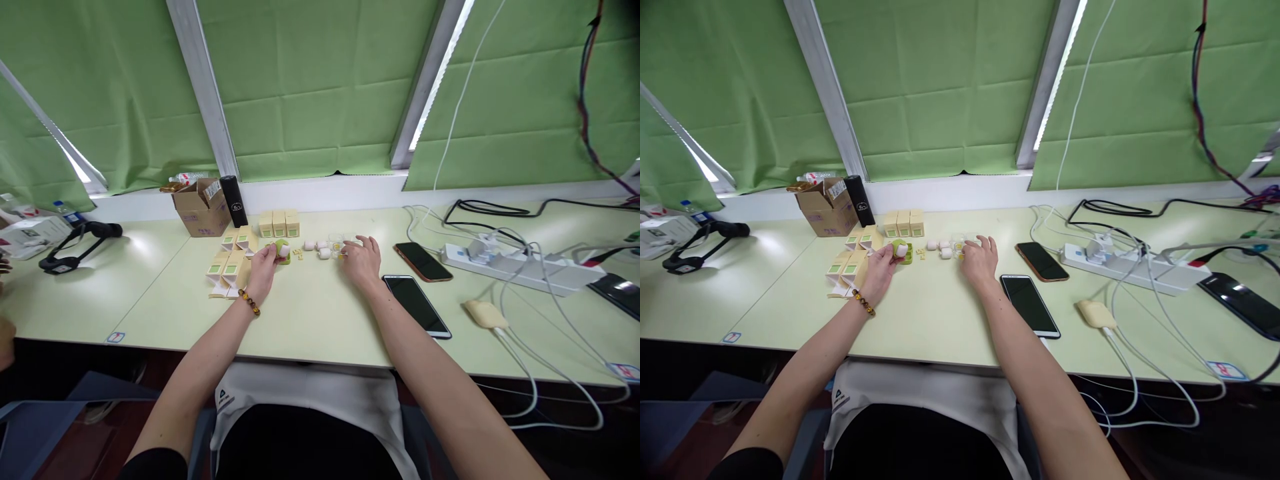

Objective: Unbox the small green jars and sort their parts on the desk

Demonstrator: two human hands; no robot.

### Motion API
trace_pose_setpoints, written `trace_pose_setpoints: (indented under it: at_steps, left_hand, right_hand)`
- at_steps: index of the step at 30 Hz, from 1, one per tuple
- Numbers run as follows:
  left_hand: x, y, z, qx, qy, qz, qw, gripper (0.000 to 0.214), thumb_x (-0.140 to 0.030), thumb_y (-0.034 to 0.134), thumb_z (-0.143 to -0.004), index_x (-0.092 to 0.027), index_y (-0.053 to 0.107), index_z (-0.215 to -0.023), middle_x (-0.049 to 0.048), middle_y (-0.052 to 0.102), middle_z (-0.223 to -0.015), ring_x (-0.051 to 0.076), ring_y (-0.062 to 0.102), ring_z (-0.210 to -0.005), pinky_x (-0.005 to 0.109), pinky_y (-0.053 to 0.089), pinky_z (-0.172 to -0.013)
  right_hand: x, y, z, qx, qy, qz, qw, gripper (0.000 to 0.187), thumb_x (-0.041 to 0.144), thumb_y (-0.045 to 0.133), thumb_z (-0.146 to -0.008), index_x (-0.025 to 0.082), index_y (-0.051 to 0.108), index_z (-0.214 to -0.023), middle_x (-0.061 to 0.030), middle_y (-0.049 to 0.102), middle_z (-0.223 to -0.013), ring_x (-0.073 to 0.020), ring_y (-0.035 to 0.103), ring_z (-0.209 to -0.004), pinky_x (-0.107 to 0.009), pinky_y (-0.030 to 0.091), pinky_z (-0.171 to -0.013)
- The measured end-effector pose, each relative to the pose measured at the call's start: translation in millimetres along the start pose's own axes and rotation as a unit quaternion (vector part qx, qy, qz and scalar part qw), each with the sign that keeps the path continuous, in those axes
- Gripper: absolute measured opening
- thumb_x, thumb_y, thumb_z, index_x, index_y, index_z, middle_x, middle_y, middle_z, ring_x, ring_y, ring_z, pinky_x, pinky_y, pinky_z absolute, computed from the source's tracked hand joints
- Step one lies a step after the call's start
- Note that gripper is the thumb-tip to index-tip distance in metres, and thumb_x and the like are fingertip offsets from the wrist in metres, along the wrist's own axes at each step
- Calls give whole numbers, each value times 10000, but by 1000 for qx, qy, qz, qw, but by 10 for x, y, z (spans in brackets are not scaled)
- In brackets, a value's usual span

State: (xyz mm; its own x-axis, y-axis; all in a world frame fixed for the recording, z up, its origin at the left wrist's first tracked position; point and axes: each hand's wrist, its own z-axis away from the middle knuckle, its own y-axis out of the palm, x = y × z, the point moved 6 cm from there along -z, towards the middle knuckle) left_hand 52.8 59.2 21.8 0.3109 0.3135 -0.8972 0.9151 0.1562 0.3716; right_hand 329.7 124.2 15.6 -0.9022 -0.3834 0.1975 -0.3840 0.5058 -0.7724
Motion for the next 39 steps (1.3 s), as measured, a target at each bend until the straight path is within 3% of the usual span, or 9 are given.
trace_pose_setpoints:
  at_steps: [5,9,12,16,21,26,32,36,39]
  left_hand:
    - [11,7,6,4,-13,3,1000,421,-538,801,-880,-128,745,-960,92,769,-1037,161,714,-929,298,602,-869]
    - [23,37,13,12,-26,23,999,405,-529,780,-907,-137,697,-969,87,763,-1027,160,724,-909,326,613,-898]
    - [33,74,35,18,-46,36,998,421,-540,769,-915,-138,665,-982,110,769,-1023,183,744,-884,378,623,-912]
    - [10,148,95,46,-62,26,997,450,-573,701,-958,-129,667,-1027,146,783,-1027,207,772,-841,425,628,-927]
    - [26,227,165,68,-87,34,993,488,-600,650,-982,-123,681,-1077,169,797,-1036,258,799,-924,432,626,-941]
    - [73,325,239,105,-131,48,985,534,-651,620,-977,-126,688,-1050,181,803,-994,315,791,-1040,492,605,-996]
    - [102,390,298,162,-143,24,976,606,-708,634,-938,-126,700,-1090,175,795,-955,322,787,-1017,480,599,-969]
    - [92,325,229,141,-74,-54,986,571,-684,657,-933,-152,660,-1140,147,775,-1071,267,770,-973,420,606,-882]
    - [2,255,175,102,9,-139,985,459,-535,722,-939,-192,609,-1223,112,763,-1077,234,742,-999,382,579,-885]
  right_hand:
    - [41,-139,-16,-54,-3,-52,997,308,86,580,-794,195,779,-1003,-97,779,-1266,-346,509,-1407,-615,308,-1245]
    - [195,-345,-8,-122,12,-140,983,366,98,585,-816,192,735,-1136,-115,762,-1253,-363,514,-1366,-590,451,-1136]
    - [500,-368,10,-89,-20,-231,969,396,130,608,-831,198,700,-1210,-133,740,-1177,-351,564,-1260,-540,545,-1038]
    - [1002,-302,33,-7,-85,-325,942,541,247,690,-855,236,575,-1384,-132,662,-1326,-343,524,-1307,-545,555,-1050]
    - [1284,-224,25,3,-70,-396,916,563,249,711,-830,250,545,-1368,-128,616,-1386,-326,504,-1352,-555,524,-1109]
    - [1315,-226,99,-29,-51,-448,892,470,152,611,-798,256,592,-1256,-112,653,-1329,-311,540,-1318,-553,549,-1073]
    - [1250,-276,183,-27,-20,-489,872,432,183,648,-779,258,619,-1203,-101,670,-1274,-289,617,-1218,-534,544,-1083]
    - [1213,-248,187,-25,-3,-527,849,409,263,717,-797,263,624,-1195,-83,671,-1241,-268,644,-1151,-503,548,-1073]
    - [1205,-212,176,-8,0,-574,819,404,345,747,-830,274,629,-1209,-77,671,-1256,-267,632,-1195,-488,549,-1072]
